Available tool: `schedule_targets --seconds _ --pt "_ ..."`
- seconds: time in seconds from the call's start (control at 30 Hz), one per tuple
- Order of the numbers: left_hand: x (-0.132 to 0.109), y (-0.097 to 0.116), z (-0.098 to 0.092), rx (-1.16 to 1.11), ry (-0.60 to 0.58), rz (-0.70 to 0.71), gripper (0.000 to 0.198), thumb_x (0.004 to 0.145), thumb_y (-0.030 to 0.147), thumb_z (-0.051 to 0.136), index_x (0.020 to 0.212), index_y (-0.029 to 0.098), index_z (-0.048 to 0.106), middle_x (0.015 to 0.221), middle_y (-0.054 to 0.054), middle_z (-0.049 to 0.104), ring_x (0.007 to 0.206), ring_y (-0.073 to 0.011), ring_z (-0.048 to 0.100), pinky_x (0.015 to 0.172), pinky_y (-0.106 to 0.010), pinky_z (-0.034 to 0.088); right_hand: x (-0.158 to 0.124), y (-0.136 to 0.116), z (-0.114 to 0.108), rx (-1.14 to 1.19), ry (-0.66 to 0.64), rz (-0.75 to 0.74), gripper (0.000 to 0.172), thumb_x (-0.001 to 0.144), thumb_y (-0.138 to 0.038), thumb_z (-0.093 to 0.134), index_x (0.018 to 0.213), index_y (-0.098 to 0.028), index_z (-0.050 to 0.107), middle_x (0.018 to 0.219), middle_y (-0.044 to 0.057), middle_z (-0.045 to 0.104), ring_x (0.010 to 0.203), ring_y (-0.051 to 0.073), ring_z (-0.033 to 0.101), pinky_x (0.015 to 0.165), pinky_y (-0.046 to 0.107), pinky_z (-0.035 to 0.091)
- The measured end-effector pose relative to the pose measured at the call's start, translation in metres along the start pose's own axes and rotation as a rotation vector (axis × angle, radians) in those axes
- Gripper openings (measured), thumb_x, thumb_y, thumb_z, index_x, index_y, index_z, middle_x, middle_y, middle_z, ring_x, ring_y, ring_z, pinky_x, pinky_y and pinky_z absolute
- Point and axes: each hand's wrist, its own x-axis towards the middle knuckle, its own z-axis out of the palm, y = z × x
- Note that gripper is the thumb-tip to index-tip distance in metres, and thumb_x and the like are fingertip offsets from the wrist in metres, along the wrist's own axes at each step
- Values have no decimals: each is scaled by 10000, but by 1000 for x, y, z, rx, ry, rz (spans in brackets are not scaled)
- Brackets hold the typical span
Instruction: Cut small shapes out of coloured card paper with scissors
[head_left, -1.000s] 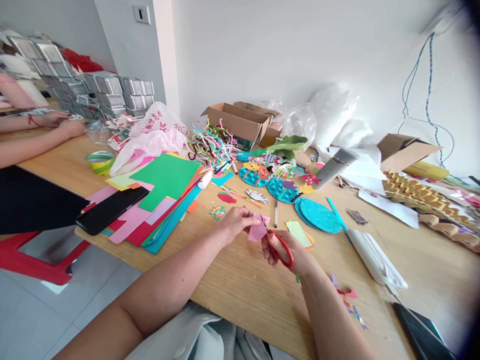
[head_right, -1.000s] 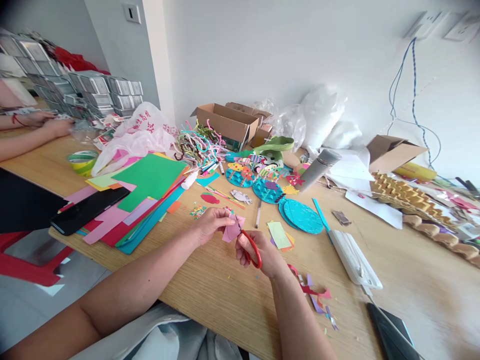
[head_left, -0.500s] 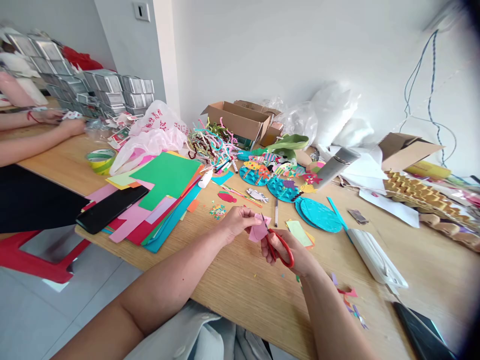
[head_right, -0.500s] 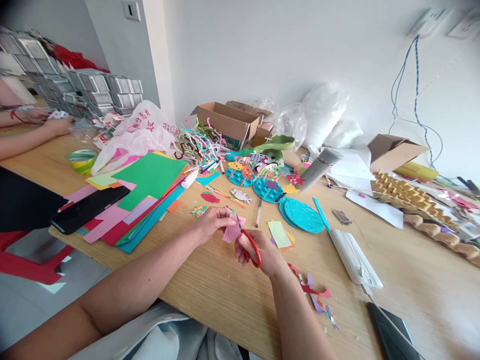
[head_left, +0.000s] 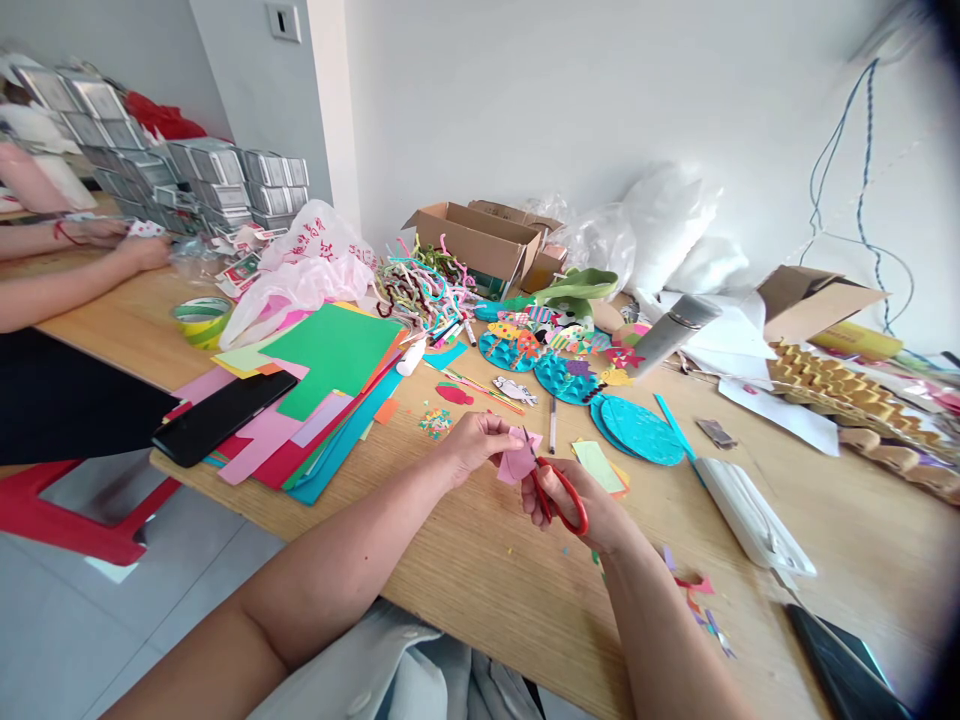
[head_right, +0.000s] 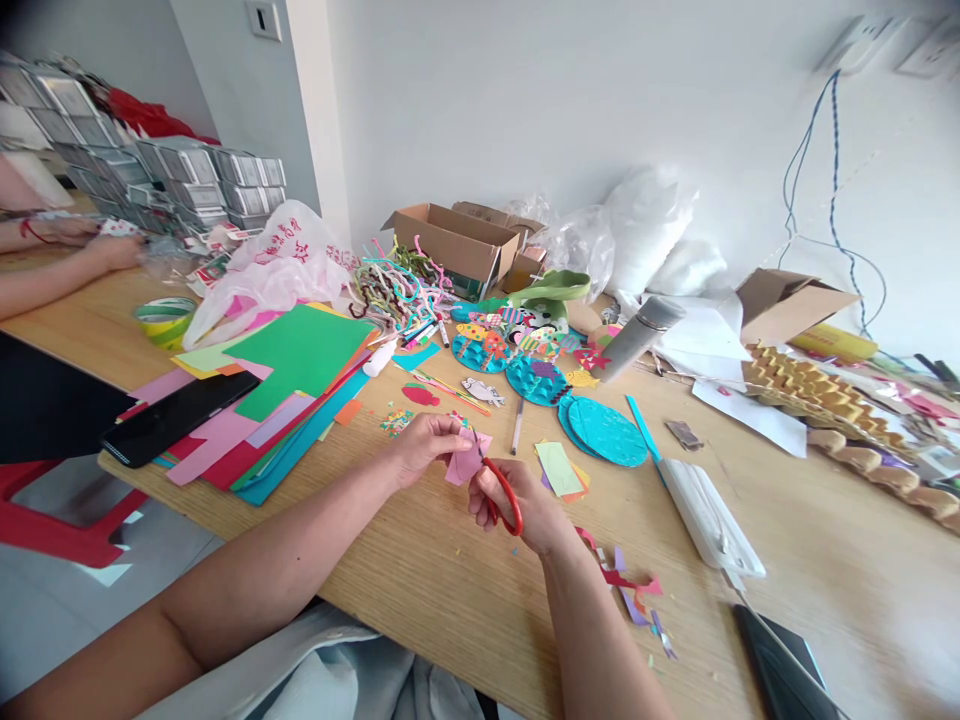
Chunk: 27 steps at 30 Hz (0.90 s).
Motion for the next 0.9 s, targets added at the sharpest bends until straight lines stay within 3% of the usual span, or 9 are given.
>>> schedule_targets --seconds 0.5,0.9 --pt "-2 3 2 -11 22 -5 241 544 330 704 615 123 602 592 -5 575 525 -85 482 524 -222 375 0 -10 4 -54 59 46 535 729 -692 534 635 -165 519 537 11 569 403 96 506 394 210 402" --pt "-4 6 3 -6 16 4 199 562 301 685 560 140 567 577 4 582 505 -80 451 518 -227 343 1 -6 3 -45 40 45 485 762 -635 551 658 -161 548 581 27 603 463 107 549 433 206 429"
